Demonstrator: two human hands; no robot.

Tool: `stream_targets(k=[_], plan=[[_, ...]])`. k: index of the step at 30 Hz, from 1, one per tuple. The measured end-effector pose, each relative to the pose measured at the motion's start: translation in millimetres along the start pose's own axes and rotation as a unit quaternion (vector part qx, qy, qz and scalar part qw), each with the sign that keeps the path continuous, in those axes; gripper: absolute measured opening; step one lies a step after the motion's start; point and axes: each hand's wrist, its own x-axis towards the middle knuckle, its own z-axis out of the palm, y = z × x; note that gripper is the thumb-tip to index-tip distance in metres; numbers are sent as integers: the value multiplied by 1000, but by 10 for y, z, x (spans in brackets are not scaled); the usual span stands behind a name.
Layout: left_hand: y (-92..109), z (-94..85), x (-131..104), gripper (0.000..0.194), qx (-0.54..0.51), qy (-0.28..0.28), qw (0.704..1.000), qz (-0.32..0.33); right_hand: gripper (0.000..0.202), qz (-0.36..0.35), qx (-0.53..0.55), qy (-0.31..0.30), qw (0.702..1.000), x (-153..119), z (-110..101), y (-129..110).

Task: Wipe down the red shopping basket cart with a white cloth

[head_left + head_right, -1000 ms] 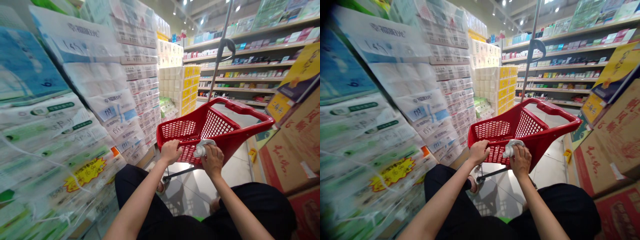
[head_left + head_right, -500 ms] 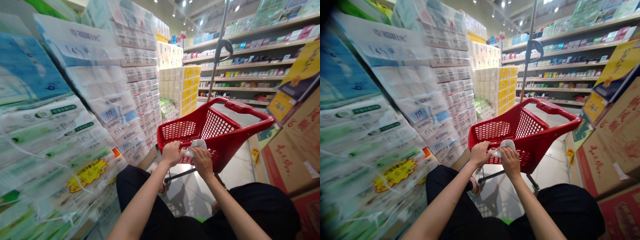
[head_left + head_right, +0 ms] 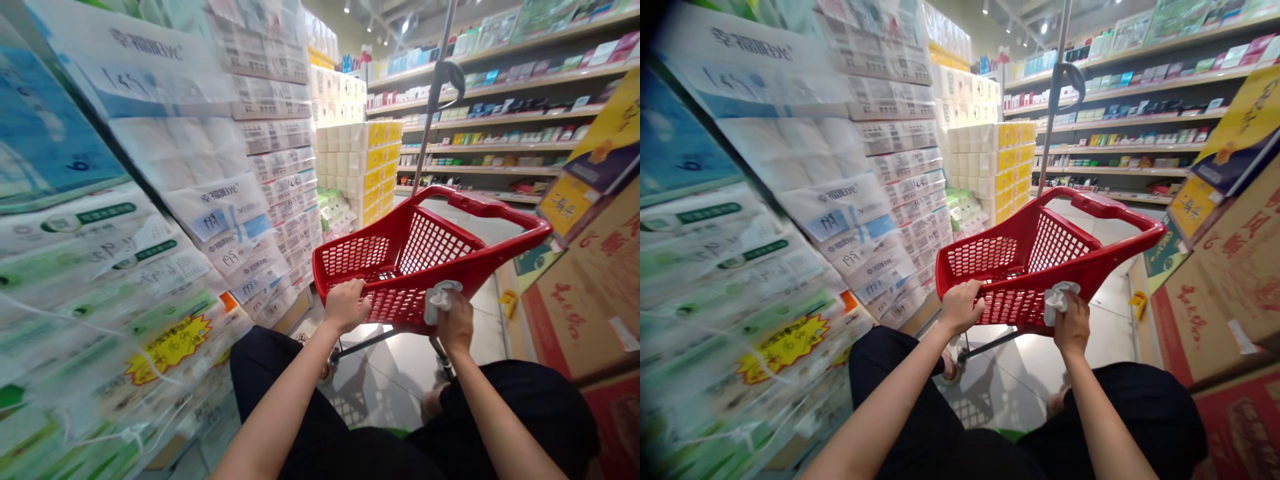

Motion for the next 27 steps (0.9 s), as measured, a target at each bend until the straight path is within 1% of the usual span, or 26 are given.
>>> stream_targets(k=[1,3,5,6,8,11,14,15,16,18,20,22,24,27], plan=[[26,8,7,24,-1,-1,1000,2,38,38,7,9,999,-5,-2,67],[84,24,21,25,-3,0,1000,5,35,90,21,9,996,19,-7,147],[143,39,37,27,-3,2,1000,5,30,119,33,12,992,92,-2,120],[170,46,44,27,-2,1,1000,3,29,123,39,21,991,140,12,59],[217,56,60,27,-2,-2,1000,1,28,111,57,39,991,225,75,-154],[267,68,81,28,-1,-2,1000,1,27,70,82,39,993,220,254,-629],[302,76,91,30,-1,-2,1000,2,27,84,121,52,988,-6,468,-1114],[313,76,91,30,-2,-4,1000,2,28,74,147,32,986,-109,529,-1245],[322,75,89,31,-3,-7,1000,2,28,61,175,13,983,-210,580,-1353],[337,71,79,32,-4,-14,1000,0,31,67,217,10,974,-371,645,-1489],[346,68,63,34,-5,-17,1000,-2,31,64,233,9,970,-435,660,-1513],[349,72,45,35,-5,-16,1000,-2,29,54,226,4,973,-400,643,-1429],[348,80,29,35,-7,-10,1000,-3,28,71,204,18,976,-297,613,-1252],[350,91,15,39,-11,-6,1000,-3,30,151,152,93,972,-88,551,-865]])
